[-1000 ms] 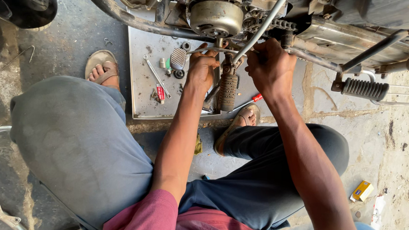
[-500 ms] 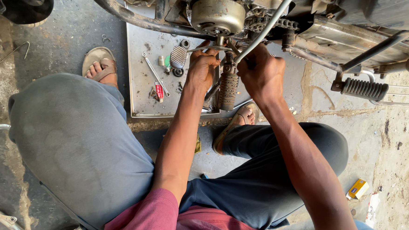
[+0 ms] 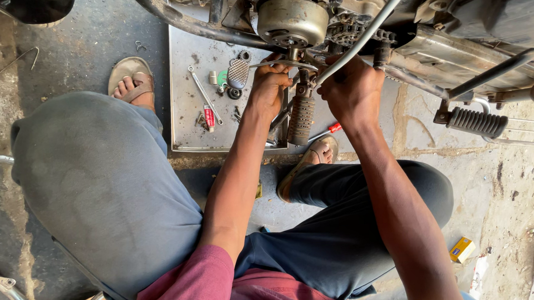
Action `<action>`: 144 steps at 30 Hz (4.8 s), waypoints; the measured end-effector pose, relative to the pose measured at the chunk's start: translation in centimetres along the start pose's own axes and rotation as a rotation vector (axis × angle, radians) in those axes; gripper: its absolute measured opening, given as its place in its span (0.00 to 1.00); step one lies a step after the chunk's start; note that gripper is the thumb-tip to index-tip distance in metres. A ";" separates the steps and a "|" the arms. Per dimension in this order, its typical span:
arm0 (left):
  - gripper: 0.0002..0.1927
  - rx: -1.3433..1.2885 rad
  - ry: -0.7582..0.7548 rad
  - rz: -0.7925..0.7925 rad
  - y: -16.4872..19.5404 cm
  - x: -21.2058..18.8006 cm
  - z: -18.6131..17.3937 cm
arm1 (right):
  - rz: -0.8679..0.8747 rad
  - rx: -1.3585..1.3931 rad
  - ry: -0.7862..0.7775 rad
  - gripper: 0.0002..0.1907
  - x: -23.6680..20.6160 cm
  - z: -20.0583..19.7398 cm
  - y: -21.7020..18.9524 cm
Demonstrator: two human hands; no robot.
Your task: The person sits on the ground beside a motorcycle raised on its center stand and works on a bolt near the engine and footrest area. They use a spanner to turn the fastener by hand, repositioning their grip repeatedly, and briefly reach toward the rear of the bike before returning to the fastener.
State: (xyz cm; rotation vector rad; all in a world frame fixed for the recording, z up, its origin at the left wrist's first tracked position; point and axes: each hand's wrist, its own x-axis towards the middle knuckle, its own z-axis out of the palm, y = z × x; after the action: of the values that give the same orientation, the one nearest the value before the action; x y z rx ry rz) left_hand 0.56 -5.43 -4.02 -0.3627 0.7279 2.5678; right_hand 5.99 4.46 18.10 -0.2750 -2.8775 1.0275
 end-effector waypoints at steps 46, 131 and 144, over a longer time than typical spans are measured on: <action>0.31 -0.045 -0.095 0.011 0.0 0.3 -0.4 | -0.399 -0.367 0.057 0.13 -0.1 -1.5 -0.8; 0.30 -0.100 -0.099 0.009 0.6 -0.4 0.0 | -0.312 -0.227 0.249 0.16 2.1 2.7 3.5; 0.29 -0.085 -0.094 0.021 1.1 -0.7 0.4 | -0.427 -0.196 0.319 0.21 3.1 3.2 4.1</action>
State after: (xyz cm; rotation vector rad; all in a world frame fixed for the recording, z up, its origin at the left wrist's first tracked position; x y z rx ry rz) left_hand 0.57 -6.29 -2.91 -0.2608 0.5929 2.6213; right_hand 3.13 6.15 13.04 0.1503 -2.5811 0.5698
